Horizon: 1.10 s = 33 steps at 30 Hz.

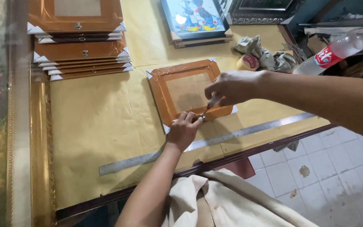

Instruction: Measuring and assembling wooden picture frames using a ruler and a screwdriver.

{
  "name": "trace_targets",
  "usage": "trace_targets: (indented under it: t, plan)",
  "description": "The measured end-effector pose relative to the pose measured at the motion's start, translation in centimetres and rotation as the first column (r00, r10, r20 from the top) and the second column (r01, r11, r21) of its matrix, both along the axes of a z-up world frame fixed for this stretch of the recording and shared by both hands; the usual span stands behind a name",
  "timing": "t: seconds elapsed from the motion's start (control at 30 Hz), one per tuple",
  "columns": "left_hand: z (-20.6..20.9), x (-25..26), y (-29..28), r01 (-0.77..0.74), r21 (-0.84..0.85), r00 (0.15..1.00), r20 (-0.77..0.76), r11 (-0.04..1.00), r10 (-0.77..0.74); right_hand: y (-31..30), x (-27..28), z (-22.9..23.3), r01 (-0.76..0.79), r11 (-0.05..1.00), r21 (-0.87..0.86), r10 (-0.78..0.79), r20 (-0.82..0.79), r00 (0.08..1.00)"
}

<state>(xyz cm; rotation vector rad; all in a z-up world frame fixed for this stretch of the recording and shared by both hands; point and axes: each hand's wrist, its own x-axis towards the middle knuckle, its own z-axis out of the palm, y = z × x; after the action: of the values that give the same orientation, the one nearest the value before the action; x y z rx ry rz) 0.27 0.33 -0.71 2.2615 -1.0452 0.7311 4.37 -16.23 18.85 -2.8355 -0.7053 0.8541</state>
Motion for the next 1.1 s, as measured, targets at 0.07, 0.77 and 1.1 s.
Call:
trace_targets:
  t: [0.07, 0.77, 1.1]
  plan:
    - [0.0, -0.3, 0.0, 0.001, 0.025, 1.0, -0.012, 1.0, -0.001, -0.4, -1.1, -0.6, -0.265, 0.937, -0.227, 0.301, 0.143, 0.943]
    - [0.9, -0.6, -0.2, -0.024, 0.128, 1.0, -0.015, 0.991, 0.026, -1.4, -0.9, -1.1, -0.128, 0.973, -0.194, 0.164, 0.185, 0.969]
    - [-0.2, -0.4, -0.6, -0.058, 0.15, 0.997, -0.036, 0.987, 0.065, 2.1, -1.7, -2.8, 0.223, 0.954, -0.198, -0.198, 0.137, 0.97]
